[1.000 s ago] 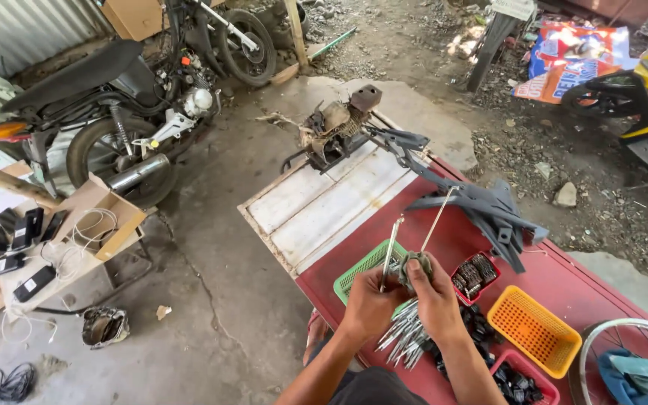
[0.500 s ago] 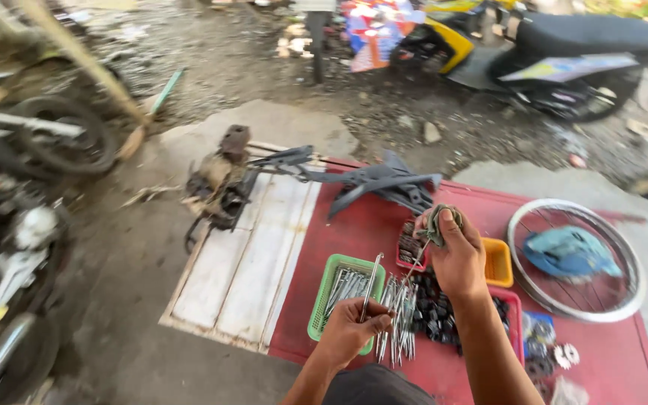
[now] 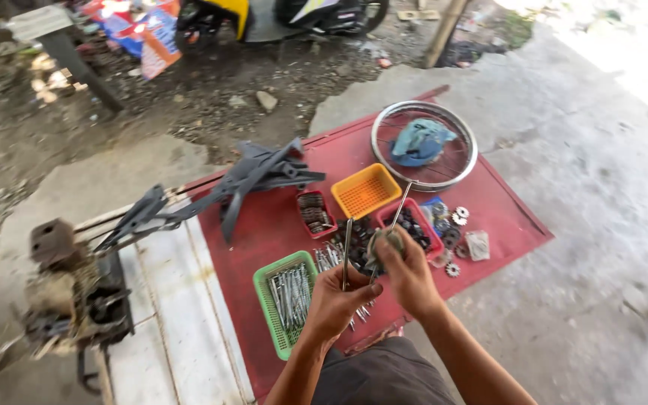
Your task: The person stands at a red table outdoors and repeatedly wipes metal tools, including wrenches and bolts, with a cloth. They pick up tools from a green basket and the table surface, wipe them, and place them back down.
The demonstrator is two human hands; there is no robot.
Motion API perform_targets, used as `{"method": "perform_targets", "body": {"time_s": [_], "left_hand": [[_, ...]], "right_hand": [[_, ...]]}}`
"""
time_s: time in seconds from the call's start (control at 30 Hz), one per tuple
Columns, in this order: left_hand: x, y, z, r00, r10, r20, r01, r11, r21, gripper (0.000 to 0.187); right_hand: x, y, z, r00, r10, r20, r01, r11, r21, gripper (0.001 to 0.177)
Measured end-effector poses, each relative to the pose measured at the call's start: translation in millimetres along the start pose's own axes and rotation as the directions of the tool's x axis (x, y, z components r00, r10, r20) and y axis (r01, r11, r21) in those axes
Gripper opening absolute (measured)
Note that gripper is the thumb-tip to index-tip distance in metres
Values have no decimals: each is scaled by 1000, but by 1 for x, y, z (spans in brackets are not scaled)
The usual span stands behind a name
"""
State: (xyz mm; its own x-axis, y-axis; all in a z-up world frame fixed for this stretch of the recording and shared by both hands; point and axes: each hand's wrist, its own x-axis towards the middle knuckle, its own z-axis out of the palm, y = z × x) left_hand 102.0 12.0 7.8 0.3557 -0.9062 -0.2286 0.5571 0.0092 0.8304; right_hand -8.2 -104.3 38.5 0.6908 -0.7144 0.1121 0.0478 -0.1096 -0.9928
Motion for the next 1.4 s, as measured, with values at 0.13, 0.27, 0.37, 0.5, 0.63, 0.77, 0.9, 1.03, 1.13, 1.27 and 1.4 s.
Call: {"method": "perform_targets", "body": {"time_s": [0.13, 0.27, 0.37, 0.5, 0.63, 0.77, 0.9, 1.03, 1.13, 1.27, 1.4], "left_hand": [[17, -16, 23, 999, 32, 15, -32, 999, 41, 34], [14, -34, 36, 1000, 26, -13, -25, 995, 100, 29], [15, -45, 43, 999, 16, -45, -6, 978, 208, 21], [14, -73, 55, 994, 3, -113, 35, 945, 327, 15], [4, -63, 74, 987, -18, -158, 65, 951, 303, 6], [4, -98, 63, 968, -4, -251, 71, 963, 258, 12], [-4, -115, 54, 895, 51, -443, 13, 990, 141, 3], [-14, -110, 45, 818, 190, -543, -104, 977, 184, 8], [-20, -82, 46, 778, 128, -615, -13, 982, 188, 13], [-14, -76, 27, 768, 184, -613, -163, 982, 90, 14], [-5, -69, 6, 842, 165, -514, -214, 976, -38, 15]], "right_hand": [[-20, -3, -10, 994, 62, -90, -64, 998, -27, 18], [-26, 16, -29, 994, 100, -40, -98, 994, 43, 18], [-7, 36, -51, 996, 86, 4, -86, 990, 113, 19], [36, 19, -85, 998, 64, 1, -61, 943, 327, 24], [69, 10, -99, 994, 78, 72, -106, 807, 581, 21], [88, 18, -94, 970, 2, 244, -157, 770, 618, 22], [89, 26, -68, 905, -3, 425, -269, 770, 578, 25], [68, 45, -41, 840, 108, 531, -407, 773, 487, 15], [48, 51, -27, 802, 12, 597, -245, 918, 311, 19], [19, 47, -10, 828, 168, 535, -299, 939, 167, 14], [17, 57, 1, 882, 202, 425, -290, 945, 153, 20]]}}
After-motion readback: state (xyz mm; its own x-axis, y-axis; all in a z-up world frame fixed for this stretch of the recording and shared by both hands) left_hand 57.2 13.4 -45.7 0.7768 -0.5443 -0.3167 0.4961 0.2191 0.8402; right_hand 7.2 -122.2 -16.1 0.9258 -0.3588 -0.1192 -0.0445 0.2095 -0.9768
